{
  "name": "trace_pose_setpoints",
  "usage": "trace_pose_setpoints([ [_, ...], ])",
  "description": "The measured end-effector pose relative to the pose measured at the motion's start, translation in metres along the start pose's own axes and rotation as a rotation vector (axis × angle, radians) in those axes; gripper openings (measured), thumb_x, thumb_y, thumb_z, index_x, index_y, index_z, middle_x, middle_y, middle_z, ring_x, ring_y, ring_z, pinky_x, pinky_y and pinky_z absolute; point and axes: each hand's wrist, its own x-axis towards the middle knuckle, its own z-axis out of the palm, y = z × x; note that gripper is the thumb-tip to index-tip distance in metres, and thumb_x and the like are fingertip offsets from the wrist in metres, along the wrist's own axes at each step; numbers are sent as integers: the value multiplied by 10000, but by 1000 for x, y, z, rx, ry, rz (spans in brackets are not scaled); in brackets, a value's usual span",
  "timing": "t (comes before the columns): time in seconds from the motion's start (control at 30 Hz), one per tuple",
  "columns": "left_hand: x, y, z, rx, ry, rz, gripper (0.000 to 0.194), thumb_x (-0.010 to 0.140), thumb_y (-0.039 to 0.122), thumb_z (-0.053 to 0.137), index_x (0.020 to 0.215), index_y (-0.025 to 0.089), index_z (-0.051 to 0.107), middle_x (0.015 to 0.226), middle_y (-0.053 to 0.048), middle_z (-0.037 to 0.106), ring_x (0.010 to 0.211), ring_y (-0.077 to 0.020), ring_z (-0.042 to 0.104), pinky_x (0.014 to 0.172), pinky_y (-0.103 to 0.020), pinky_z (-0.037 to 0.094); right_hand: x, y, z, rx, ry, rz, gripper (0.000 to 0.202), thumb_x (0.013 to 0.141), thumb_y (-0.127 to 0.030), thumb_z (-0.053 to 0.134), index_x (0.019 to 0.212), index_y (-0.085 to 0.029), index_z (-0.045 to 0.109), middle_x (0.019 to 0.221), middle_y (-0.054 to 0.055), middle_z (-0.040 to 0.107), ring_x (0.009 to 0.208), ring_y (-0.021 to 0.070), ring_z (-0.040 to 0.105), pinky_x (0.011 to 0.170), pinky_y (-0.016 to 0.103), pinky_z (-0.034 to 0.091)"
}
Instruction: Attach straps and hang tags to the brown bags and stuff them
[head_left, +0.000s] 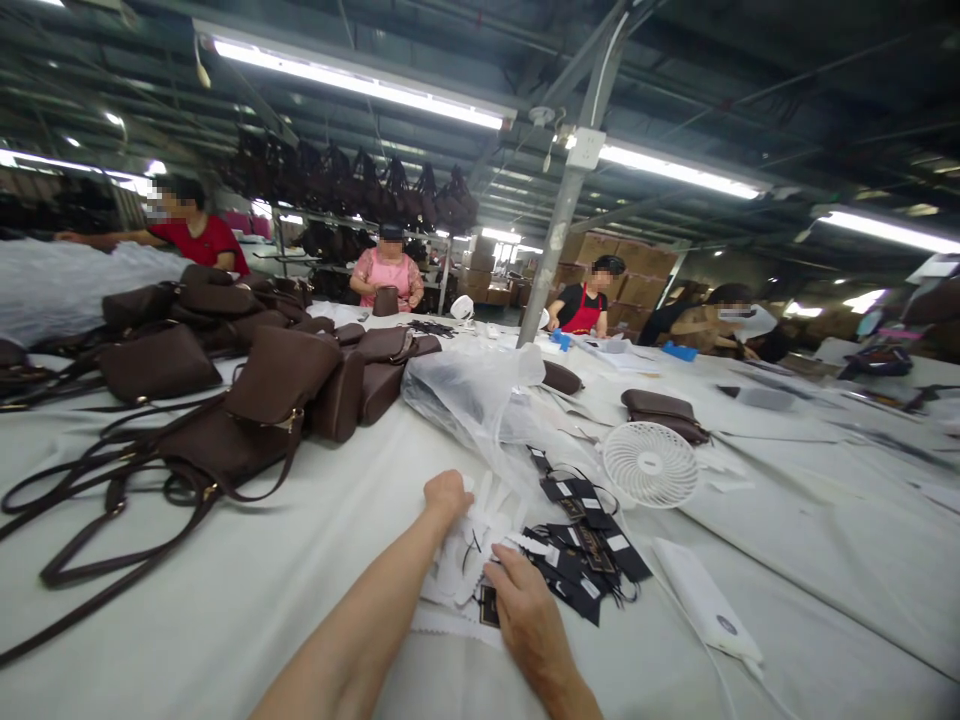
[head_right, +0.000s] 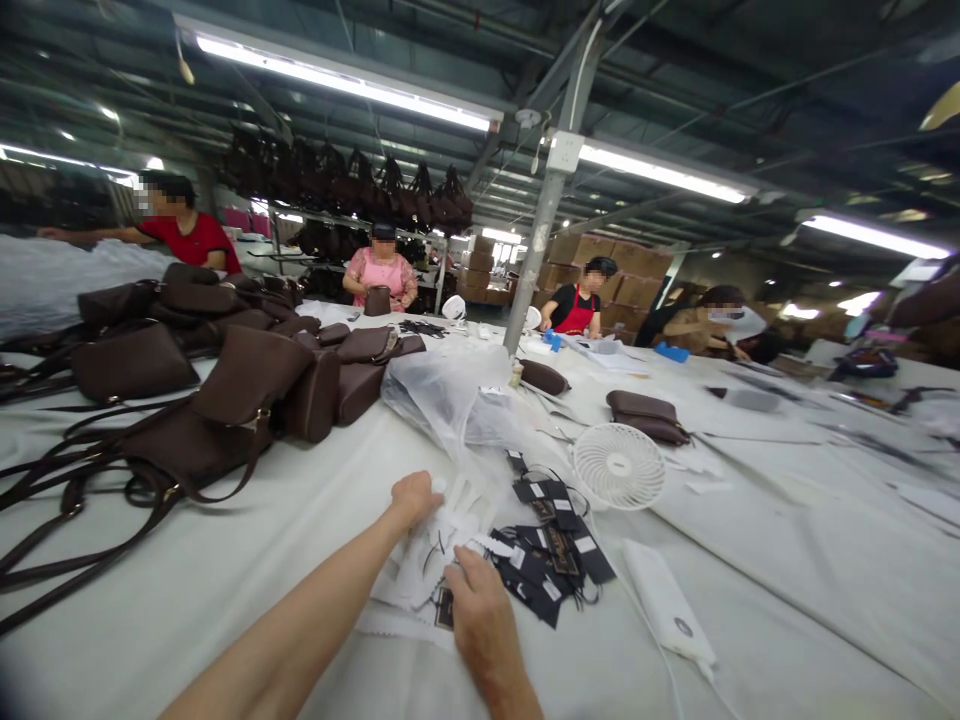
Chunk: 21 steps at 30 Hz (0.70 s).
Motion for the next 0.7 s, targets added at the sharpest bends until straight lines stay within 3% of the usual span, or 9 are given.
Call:
trace_pose_setpoints([
  [0.3, 0, 13, 6, -157, 16, 14, 228, 918, 336, 584, 1026, 143, 637, 1073, -76, 655, 1005, -210, 626, 900, -425, 508, 2, 0, -3, -11, 120, 30, 323, 817, -14, 413, 967, -187, 641, 1111, 117, 652, 1060, 245, 581, 898, 406, 497],
  [0.5, -16, -18, -13, -375, 5, 139, 260, 923, 368, 573, 928, 118, 642, 888, -36, 673, 792, -159, 649, 746, -345, 550, 3, 0, -3, -21, 125, 91, 315, 830, -22, 410, 964, -199, 634, 1119, 108, 642, 1085, 246, 555, 948, 422, 440],
  [0.7, -42, -42, -29, -545, 65, 136, 222, 947, 307, 525, 916, 114, 629, 768, -19, 672, 644, -116, 641, 628, -267, 540, 2, 3, -4, 12, 78, 137, 279, 868, -65, 424, 1005, -193, 630, 1105, 108, 647, 1050, 245, 561, 912, 407, 434],
])
